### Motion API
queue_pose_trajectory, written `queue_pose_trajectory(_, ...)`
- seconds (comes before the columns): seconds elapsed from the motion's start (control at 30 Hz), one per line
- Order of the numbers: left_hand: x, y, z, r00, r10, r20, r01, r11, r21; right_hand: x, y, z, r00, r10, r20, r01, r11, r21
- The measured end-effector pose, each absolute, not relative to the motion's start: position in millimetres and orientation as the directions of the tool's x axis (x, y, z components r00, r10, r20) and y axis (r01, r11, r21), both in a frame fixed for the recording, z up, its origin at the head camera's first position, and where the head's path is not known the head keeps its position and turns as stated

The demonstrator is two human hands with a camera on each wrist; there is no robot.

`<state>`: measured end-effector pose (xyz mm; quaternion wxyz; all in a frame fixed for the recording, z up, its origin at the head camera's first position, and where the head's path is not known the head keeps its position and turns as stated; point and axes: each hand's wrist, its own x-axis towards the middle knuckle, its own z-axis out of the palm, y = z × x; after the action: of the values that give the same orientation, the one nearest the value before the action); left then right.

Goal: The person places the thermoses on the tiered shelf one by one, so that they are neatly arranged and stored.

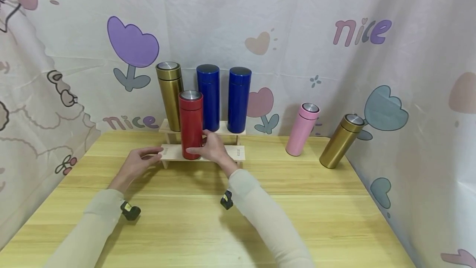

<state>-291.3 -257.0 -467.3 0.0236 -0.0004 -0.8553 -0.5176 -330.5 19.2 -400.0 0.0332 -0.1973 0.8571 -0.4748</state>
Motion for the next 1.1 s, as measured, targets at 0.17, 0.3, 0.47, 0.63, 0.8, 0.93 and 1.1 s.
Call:
queue_pose_trajectory(0.17,-291.6,-256.7,-467.0,-0.999,-0.02,0.048,0.033,0.465,0.885,-332.2,10.4,-401.7,-0.918,-0.373,0.135,-0.305,0.443,-0.843)
queue_pose_trajectory(0.3,-291.9,-256.6,-467.1,-0.998,-0.021,0.054,0.038,0.464,0.885,-332.7,2.3,-402.5,-0.915,-0.376,0.144,-0.309,0.427,-0.85)
queue_pose_trajectory(0.47,-291.4,-256.6,-467.6,-0.999,-0.027,0.047,0.029,0.468,0.883,-332.9,-7.7,-404.6,-0.919,-0.368,0.138,-0.3,0.431,-0.851)
queue_pose_trajectory(0.63,-291.0,-257.2,-468.6,-0.998,-0.025,0.05,0.033,0.458,0.888,-333.2,-17.1,-407.2,-0.927,-0.345,0.145,-0.301,0.457,-0.837)
queue_pose_trajectory(0.8,-291.4,-257.4,-468.9,-0.998,-0.01,0.066,0.054,0.444,0.895,-331.9,-23.4,-409.3,-0.935,-0.326,0.139,-0.293,0.491,-0.821)
queue_pose_trajectory(0.93,-290.8,-257.0,-467.6,-0.997,-0.004,0.072,0.063,0.445,0.893,-330.6,-27.4,-409.6,-0.94,-0.314,0.133,-0.285,0.509,-0.812)
queue_pose_trajectory(1.1,-291.6,-256.6,-467.8,-0.997,0.001,0.077,0.069,0.45,0.89,-329.8,-32.1,-409.6,-0.944,-0.3,0.135,-0.282,0.527,-0.802)
